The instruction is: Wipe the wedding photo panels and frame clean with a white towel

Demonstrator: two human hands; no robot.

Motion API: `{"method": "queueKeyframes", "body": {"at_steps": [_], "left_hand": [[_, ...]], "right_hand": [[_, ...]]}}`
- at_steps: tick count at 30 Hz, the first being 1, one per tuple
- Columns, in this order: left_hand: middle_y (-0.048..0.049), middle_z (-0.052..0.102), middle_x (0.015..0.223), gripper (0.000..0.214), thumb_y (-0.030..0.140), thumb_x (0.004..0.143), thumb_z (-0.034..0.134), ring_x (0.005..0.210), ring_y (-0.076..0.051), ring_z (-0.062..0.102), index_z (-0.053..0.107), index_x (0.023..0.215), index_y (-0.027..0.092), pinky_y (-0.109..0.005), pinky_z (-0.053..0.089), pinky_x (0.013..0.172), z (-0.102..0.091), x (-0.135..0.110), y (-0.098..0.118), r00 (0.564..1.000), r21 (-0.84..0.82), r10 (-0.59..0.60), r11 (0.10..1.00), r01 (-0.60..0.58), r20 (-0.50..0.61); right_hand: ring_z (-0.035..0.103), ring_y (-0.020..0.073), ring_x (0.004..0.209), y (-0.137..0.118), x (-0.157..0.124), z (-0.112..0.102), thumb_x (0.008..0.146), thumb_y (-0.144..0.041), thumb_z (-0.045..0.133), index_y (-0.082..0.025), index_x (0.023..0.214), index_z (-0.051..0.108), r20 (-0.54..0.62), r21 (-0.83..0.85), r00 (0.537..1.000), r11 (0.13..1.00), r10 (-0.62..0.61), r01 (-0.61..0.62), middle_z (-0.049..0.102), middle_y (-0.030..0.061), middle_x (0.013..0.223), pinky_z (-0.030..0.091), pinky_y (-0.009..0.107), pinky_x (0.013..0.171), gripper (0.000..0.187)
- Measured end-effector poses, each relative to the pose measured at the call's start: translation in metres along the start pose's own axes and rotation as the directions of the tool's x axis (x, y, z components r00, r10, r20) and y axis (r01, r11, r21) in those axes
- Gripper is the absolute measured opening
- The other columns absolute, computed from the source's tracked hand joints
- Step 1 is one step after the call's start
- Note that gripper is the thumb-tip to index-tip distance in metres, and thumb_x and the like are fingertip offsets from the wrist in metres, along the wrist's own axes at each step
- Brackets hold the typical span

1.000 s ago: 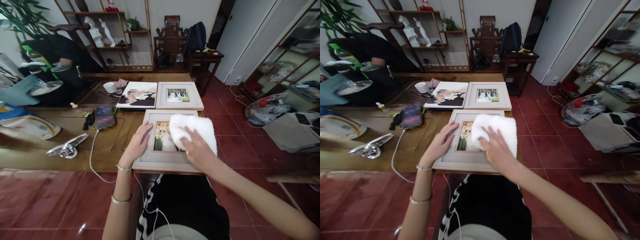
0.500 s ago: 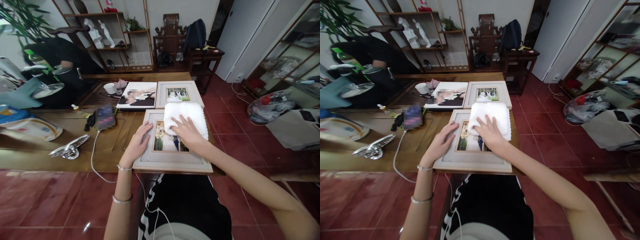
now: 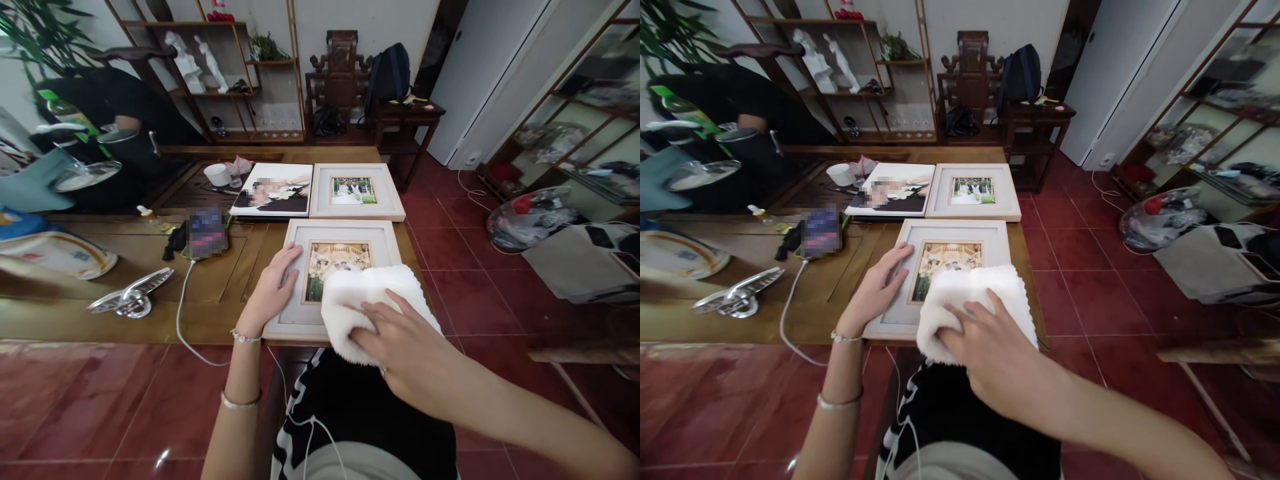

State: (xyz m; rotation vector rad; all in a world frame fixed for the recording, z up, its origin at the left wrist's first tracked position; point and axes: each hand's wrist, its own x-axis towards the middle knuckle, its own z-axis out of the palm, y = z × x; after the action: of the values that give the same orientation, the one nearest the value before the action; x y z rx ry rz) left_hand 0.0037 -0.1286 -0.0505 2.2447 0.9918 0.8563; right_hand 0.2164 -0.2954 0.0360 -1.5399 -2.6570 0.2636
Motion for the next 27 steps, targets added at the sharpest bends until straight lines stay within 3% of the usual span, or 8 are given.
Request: {"method": "queueKeyframes", "body": {"at_steps": [3,9,11,13,17,23,27], "left_hand": [[-0.0135,0.044,0.145,0.045,0.023,0.092,0.045,0.138,-0.022,0.036,0.046,0.137,0.016,-0.043,0.027,0.115,0.001,0.000,-0.001,1.000,0.004,-0.001,1.000,0.001,-0.008],[-0.0135,0.044,0.146,0.045,0.023,0.092,0.046,0.138,-0.022,0.036,0.047,0.136,0.016,-0.044,0.027,0.115,0.002,-0.001,-0.001,1.000,-0.003,0.001,1.000,-0.001,-0.010],[-0.0132,0.044,0.145,0.044,0.023,0.092,0.046,0.138,-0.022,0.036,0.047,0.136,0.017,-0.044,0.027,0.115,0.001,-0.002,-0.001,1.000,-0.003,0.002,1.000,-0.002,-0.007],[-0.0132,0.044,0.145,0.044,0.024,0.092,0.046,0.138,-0.023,0.036,0.047,0.135,0.017,-0.044,0.028,0.115,0.001,-0.001,-0.002,1.000,-0.005,0.000,1.000,0.000,-0.003],[-0.0136,0.044,0.146,0.044,0.024,0.092,0.046,0.138,-0.022,0.036,0.048,0.135,0.016,-0.042,0.027,0.115,0.001,-0.001,-0.001,1.000,-0.011,0.000,1.000,0.000,-0.005],[-0.0129,0.043,0.146,0.044,0.025,0.092,0.045,0.138,-0.022,0.036,0.047,0.135,0.018,-0.043,0.027,0.115,0.002,-0.002,-0.001,1.000,-0.001,-0.013,1.000,0.013,-0.008],[-0.0131,0.043,0.146,0.044,0.026,0.092,0.045,0.138,-0.023,0.036,0.047,0.135,0.017,-0.043,0.027,0.115,0.003,-0.002,-0.001,1.000,0.006,-0.016,1.000,0.016,-0.011]], "right_hand": [[0.050,0.0287,0.119,0.028,0.019,0.004,0.066,-0.002,0.046,-0.019,0.118,0.055,-0.089,-0.038,0.991,0.994,0.096,-0.100,0.060,0.0135,0.116,0.025,0.055,0.108,0.055],[0.044,0.0335,0.124,0.105,0.072,0.004,0.072,-0.002,0.046,-0.009,0.124,0.053,-0.325,-0.127,0.912,0.944,0.249,-0.303,0.058,0.0216,0.120,0.027,0.054,0.107,0.053],[0.040,0.0339,0.128,0.120,0.087,0.002,0.072,0.001,0.044,-0.009,0.124,0.054,-0.342,-0.147,0.908,0.941,0.242,-0.306,0.056,0.0215,0.124,0.029,0.053,0.106,0.053],[0.037,0.0349,0.131,0.123,0.094,0.004,0.071,0.004,0.044,-0.010,0.123,0.055,-0.302,-0.179,0.934,0.951,0.191,-0.253,0.052,0.0192,0.133,0.029,0.054,0.105,0.055],[0.028,0.0389,0.137,0.101,0.082,0.017,0.069,0.006,0.045,-0.014,0.123,0.057,-0.166,-0.227,0.981,0.964,0.105,-0.141,0.040,0.0138,0.147,0.025,0.060,0.107,0.059],[0.029,0.0394,0.137,0.033,0.021,0.021,0.069,0.004,0.049,-0.018,0.116,0.062,-0.003,-0.082,1.000,0.997,-0.002,0.002,0.042,0.0122,0.146,0.026,0.060,0.108,0.054],[0.025,0.0414,0.138,-0.003,-0.004,0.024,0.072,-0.001,0.052,-0.020,0.113,0.063,0.004,-0.003,1.000,1.000,-0.016,0.016,0.035,0.0122,0.150,0.027,0.061,0.108,0.047]]}}
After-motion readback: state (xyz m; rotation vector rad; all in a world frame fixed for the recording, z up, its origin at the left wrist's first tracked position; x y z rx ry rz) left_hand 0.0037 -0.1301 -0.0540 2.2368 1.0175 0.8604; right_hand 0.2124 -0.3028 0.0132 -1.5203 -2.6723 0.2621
